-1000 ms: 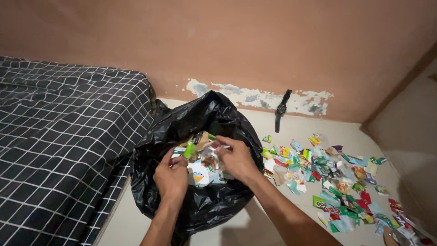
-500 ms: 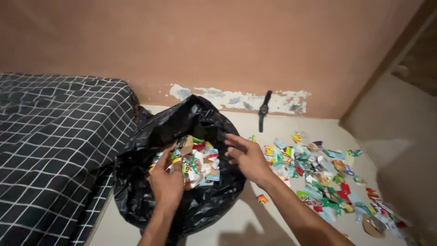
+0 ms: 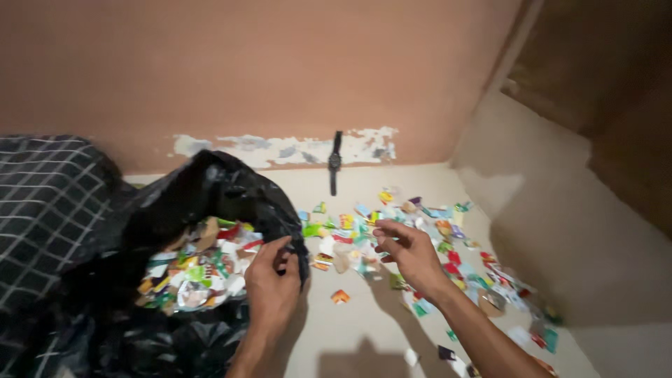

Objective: The person sits on the floor and picks up small pieces of trash, placing them into a black plastic bag. The person continues to gather trash from the floor and put it into the bag.

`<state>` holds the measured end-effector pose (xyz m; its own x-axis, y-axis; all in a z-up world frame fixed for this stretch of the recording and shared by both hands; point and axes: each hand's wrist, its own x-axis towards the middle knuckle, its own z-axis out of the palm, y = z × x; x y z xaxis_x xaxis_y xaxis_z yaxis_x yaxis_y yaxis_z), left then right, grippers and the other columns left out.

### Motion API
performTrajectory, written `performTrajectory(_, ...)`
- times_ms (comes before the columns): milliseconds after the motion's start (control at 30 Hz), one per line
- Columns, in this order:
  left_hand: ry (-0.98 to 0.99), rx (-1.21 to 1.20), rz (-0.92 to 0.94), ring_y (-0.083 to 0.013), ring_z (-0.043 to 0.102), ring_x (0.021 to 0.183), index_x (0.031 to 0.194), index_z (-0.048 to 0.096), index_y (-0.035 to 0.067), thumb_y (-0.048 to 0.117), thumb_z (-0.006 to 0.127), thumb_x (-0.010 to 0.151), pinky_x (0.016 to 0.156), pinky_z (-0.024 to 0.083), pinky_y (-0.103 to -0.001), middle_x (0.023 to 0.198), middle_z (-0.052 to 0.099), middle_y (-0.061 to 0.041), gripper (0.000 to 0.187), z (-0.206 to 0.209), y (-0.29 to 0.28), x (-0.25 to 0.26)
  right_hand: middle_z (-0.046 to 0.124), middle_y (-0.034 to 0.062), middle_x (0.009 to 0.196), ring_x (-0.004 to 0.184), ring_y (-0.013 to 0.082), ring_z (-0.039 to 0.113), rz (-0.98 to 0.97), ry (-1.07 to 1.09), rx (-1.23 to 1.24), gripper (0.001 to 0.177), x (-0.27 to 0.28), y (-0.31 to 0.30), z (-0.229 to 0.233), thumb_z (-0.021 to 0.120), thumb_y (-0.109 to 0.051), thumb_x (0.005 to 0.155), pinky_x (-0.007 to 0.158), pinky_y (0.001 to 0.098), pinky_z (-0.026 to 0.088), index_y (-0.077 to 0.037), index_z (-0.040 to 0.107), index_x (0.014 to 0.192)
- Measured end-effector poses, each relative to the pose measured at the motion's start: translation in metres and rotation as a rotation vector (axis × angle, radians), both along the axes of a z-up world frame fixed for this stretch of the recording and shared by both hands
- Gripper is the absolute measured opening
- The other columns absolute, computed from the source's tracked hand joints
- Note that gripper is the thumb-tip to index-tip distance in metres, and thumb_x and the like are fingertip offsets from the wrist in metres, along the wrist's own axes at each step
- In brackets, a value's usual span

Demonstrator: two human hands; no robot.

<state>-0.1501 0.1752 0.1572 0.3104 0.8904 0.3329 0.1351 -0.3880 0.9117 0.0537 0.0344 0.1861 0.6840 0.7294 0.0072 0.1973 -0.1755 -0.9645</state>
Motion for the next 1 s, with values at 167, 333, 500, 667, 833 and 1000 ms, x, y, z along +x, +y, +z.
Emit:
performTrajectory(167,0.013,0.021,-0.116,-0.0301,0.072,0.087,0.114,0.072,-0.001,0.002,0.064,0.083,0.079,0.056,-0.038,0.099,0.073,-0.018,0.032,-0.004,-0.035,0.027,0.078,0.0083,0.11,0.093,0.0165,0.073,-0.075,-0.059,-0.054,0.042,0.027,-0.041,-0.022,0.066,-0.017,0.093,0.079,0.0335,0.062,-0.008,0.068,0.134)
performTrajectory(333,0.09,-0.032,-0.22,-0.0336,0.072,0.092,0.114,0.071,-0.001,0.003,0.064,0.081,0.08,0.056,-0.041,0.103,0.072,-0.021,0.034,-0.018,-0.048,0.05,0.077,0.0085,0.107,0.091,0.0166,0.072,-0.156,-0.012,-0.051,0.042,0.05,-0.065,-0.054,0.068,-0.017,0.091,0.077,0.0343,0.061,-0.007,0.069,0.131)
performTrajectory(500,0.15,-0.006,-0.267,-0.0371,0.072,0.095,0.115,0.072,-0.001,0.005,0.062,0.081,0.086,0.056,-0.042,0.108,0.072,-0.024,0.036,-0.051,-0.048,0.065,0.076,0.0055,0.11,0.093,0.0134,0.072,-0.202,-0.027,-0.085,0.04,0.069,-0.082,-0.087,0.069,-0.018,0.09,0.08,0.0296,0.061,-0.006,0.069,0.128)
performTrajectory(667,0.231,-0.018,-0.338,-0.037,0.069,0.105,0.114,0.07,-0.001,0.007,0.063,0.081,0.093,0.054,-0.042,0.115,0.07,-0.021,0.035,-0.087,-0.047,0.087,0.077,0.0075,0.11,0.09,0.0136,0.07,-0.217,0.026,-0.076,0.039,0.086,-0.092,-0.125,0.07,-0.018,0.089,0.076,0.0299,0.059,-0.006,0.071,0.126)
performTrajectory(833,0.333,0.222,-0.445,-0.0377,0.06,0.117,0.118,0.07,0.0,0.008,0.066,0.08,0.103,0.046,-0.044,0.12,0.069,-0.019,0.038,-0.116,-0.048,0.109,0.075,0.0098,0.111,0.089,0.0181,0.07,-0.278,-0.07,-0.202,0.045,0.104,-0.1,-0.165,0.066,-0.01,0.085,0.077,0.0305,0.056,-0.01,0.073,0.13)
performTrajectory(1000,0.609,0.183,-0.477,-0.0343,0.045,0.135,0.136,0.062,0.011,0.014,0.069,0.081,0.111,0.035,-0.046,0.141,0.054,-0.017,0.055,-0.136,-0.044,0.138,0.065,0.0105,0.13,0.117,0.0228,0.066,-0.26,-0.298,-0.316,0.055,0.096,-0.096,-0.165,0.079,-0.013,0.076,0.102,0.0312,0.05,-0.011,0.067,0.13)
